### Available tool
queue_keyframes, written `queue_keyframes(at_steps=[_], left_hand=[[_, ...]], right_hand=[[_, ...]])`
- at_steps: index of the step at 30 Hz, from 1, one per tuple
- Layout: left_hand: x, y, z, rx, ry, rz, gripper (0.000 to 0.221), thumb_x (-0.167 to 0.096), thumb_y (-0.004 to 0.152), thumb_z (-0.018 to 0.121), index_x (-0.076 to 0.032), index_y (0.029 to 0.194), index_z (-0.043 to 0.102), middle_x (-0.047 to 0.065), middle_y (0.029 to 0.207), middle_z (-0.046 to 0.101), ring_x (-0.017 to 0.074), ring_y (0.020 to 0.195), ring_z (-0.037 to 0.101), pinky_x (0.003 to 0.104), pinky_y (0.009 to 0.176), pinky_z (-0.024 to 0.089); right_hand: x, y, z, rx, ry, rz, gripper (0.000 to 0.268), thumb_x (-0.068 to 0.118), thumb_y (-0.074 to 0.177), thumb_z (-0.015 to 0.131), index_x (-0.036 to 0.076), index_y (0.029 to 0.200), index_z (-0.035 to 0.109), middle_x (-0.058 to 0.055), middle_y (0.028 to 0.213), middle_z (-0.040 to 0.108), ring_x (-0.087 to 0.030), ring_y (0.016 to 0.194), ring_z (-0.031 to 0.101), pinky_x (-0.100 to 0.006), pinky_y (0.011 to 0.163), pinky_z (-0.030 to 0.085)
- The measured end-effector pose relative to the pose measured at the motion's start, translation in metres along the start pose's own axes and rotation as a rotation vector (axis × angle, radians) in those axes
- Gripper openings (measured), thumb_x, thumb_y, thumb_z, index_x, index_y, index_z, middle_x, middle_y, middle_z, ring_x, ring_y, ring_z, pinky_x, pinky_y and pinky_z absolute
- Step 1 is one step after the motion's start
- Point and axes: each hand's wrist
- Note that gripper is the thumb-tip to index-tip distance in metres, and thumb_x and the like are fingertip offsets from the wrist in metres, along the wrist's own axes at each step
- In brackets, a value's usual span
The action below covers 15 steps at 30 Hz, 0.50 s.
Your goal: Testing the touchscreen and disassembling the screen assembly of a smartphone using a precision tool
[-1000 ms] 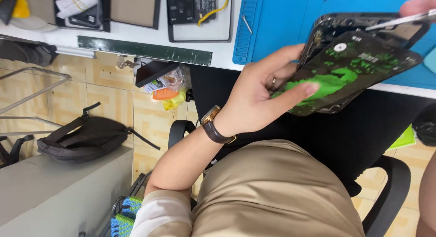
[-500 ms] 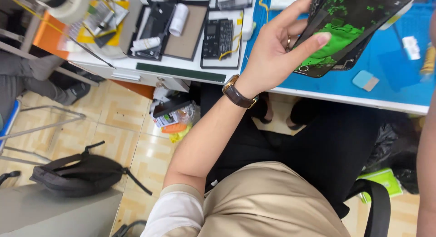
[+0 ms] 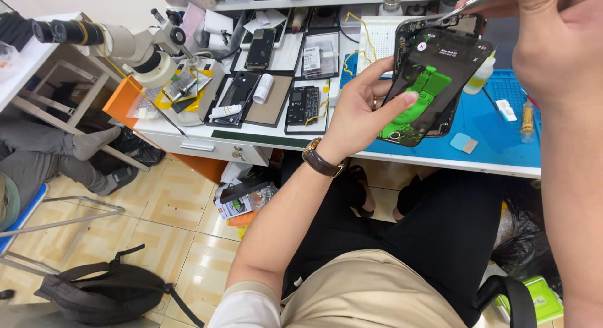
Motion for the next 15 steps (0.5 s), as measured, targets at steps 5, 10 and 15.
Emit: queue_keyframes(at_steps=[5,10,15], left_hand=[[0.004,0.002,-0.001,0.005,-0.038,0.001,0.055,-0.016,0.100,0.077,-0.007,0.151,0.056,0.014,0.119,0.082,0.0137,0.103,0.075,0.026,0.087,0.063],[0.006,0.004,-0.003,0.000,0.003,0.000,0.058,-0.017,0.100,0.077,-0.008,0.153,0.055,0.014,0.124,0.081,0.0135,0.107,0.076,0.024,0.087,0.063],[0.018,0.004,-0.007,-0.011,-0.005,0.009,0.061,-0.017,0.100,0.078,-0.007,0.154,0.054,0.015,0.126,0.080,0.0099,0.106,0.072,0.022,0.079,0.058]], right_hand=[[-0.002,0.002,0.000,-0.010,0.049,0.059,0.050,0.027,0.148,0.037,-0.019,0.153,0.057,-0.036,0.137,0.069,-0.051,0.135,0.075,-0.059,0.121,0.067],[-0.004,0.002,0.001,0.007,0.044,0.001,0.046,0.020,0.148,0.036,-0.022,0.155,0.053,-0.041,0.135,0.068,-0.057,0.134,0.074,-0.063,0.122,0.066],[-0.009,-0.004,0.004,-0.017,0.053,-0.017,0.041,0.014,0.150,0.036,-0.023,0.154,0.052,-0.043,0.139,0.067,-0.059,0.131,0.076,-0.063,0.118,0.067]])
Point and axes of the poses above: each hand's wrist, its own y-axis towards the middle knuckle, its own z-axis out of the palm, x = y × z
